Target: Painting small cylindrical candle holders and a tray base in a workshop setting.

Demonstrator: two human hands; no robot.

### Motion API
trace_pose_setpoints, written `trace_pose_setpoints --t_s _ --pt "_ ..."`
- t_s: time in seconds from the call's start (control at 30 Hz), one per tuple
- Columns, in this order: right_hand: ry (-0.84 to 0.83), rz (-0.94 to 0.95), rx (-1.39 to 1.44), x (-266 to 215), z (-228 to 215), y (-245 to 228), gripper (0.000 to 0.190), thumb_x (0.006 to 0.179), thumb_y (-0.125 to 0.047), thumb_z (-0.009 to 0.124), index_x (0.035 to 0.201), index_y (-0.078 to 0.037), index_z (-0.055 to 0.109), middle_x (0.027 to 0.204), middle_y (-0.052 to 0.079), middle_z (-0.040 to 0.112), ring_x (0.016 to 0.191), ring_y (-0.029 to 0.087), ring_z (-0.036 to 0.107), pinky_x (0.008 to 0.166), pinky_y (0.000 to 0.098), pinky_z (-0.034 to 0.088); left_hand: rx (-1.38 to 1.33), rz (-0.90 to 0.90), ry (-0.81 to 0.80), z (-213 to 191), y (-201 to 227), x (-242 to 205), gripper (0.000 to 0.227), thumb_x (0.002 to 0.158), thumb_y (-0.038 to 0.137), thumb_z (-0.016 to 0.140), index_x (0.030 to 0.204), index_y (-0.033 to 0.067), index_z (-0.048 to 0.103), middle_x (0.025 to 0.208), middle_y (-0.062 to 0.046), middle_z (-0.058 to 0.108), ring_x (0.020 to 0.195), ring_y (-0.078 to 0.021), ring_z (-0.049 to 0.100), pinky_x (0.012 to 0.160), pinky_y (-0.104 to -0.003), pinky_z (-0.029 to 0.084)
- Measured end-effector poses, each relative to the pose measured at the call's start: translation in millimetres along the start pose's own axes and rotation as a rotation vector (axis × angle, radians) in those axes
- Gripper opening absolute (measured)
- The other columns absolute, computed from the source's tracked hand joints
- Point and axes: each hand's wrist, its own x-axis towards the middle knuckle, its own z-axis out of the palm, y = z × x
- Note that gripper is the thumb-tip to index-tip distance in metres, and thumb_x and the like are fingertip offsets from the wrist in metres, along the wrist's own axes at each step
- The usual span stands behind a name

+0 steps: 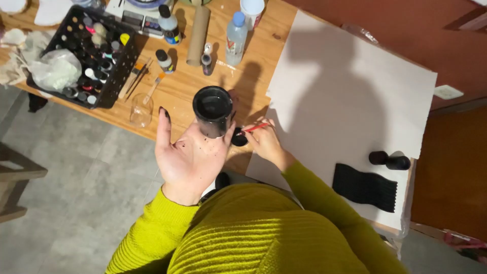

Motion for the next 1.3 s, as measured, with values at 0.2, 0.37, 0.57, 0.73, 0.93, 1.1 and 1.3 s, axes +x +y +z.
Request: trace_pose_setpoints --t_s 0.2,0.37,0.57,0.73,0.93,1.1,1.3 --pt "-0.005 -0.06 -0.053 -3.5 6.8 -0.5 0.01 0.087 -0.013 0.07 0.094 -0.011 0.077 0.089 0.009 0.07 0.098 0.031 0.061 0.091 0.0447 0.037 -0.013 -0.059 -0.023 -7.0 -3.9 17.4 0.089 0.103 0.064 0.043 0.153 -0.009 0.037 0.156 -0.02 0.047 0.144 -0.0295 0.043 0.125 -0.042 0.027" --pt "0.183 -0.002 0.069 -19.7 -61.1 -22.7 0.011 0.087 -0.008 0.071 0.098 -0.01 0.075 0.093 0.01 0.071 0.09 0.029 0.063 0.083 0.0405 0.045 -0.007 -0.102 -0.029 3.1 -11.5 22.2 0.088 0.102 0.063 0.043 0.153 -0.0085 0.037 0.156 -0.022 0.047 0.147 -0.0308 0.042 0.122 -0.042 0.029" --pt "0.623 -0.107 0.246 -54.5 -181.7 -113.5 0.012 0.097 0.004 0.063 0.106 -0.002 0.067 0.097 0.009 0.07 0.086 0.02 0.064 0.073 0.031 0.054 0.002 -0.168 -0.092 13.2 -30.5 32.9 0.089 0.102 0.063 0.041 0.154 -0.0096 0.036 0.156 -0.023 0.046 0.148 -0.0324 0.04 0.121 -0.041 0.031" --pt "0.4 -0.482 -0.183 -67.7 -215.5 -144.9 0.019 0.081 -0.009 0.069 0.1 -0.006 0.066 0.099 0.007 0.069 0.087 0.019 0.067 0.077 0.0381 0.058 -0.084 -0.231 -0.134 30.1 -53.9 38.6 0.09 0.102 0.062 0.041 0.155 -0.0096 0.034 0.157 -0.024 0.043 0.147 -0.0328 0.039 0.122 -0.041 0.031" --pt "0.39 -0.653 -0.26 -47.7 -236.4 -161.2 0.024 0.081 -0.001 0.068 0.105 -0.002 0.069 0.107 0.008 0.069 0.09 0.021 0.067 0.073 0.0335 0.061 -0.004 -0.248 -0.157 32.1 -74.8 41.3 0.089 0.104 0.06 0.041 0.156 -0.0107 0.032 0.159 -0.024 0.042 0.148 -0.0325 0.039 0.12 -0.04 0.031" --pt "0.363 -0.603 -0.332 -60.5 -249.2 -154.2 0.024 0.08 0.0 0.068 0.103 -0.002 0.07 0.106 0.008 0.07 0.088 0.022 0.064 0.069 0.0338 0.057 -0.015 -0.247 -0.15 33.2 -86.3 41.8 0.088 0.103 0.061 0.041 0.154 -0.0114 0.034 0.157 -0.023 0.044 0.148 -0.0316 0.039 0.123 -0.04 0.029" --pt "0.357 -0.67 -0.284 -56.0 -251.1 -151.7 0.026 0.081 -0.003 0.067 0.106 -0.001 0.07 0.107 0.008 0.069 0.091 0.022 0.065 0.072 0.0332 0.059 -0.001 -0.262 -0.144 29.9 -96.6 42.8 0.088 0.103 0.061 0.042 0.153 -0.0116 0.035 0.157 -0.024 0.044 0.148 -0.0313 0.04 0.124 -0.04 0.028"
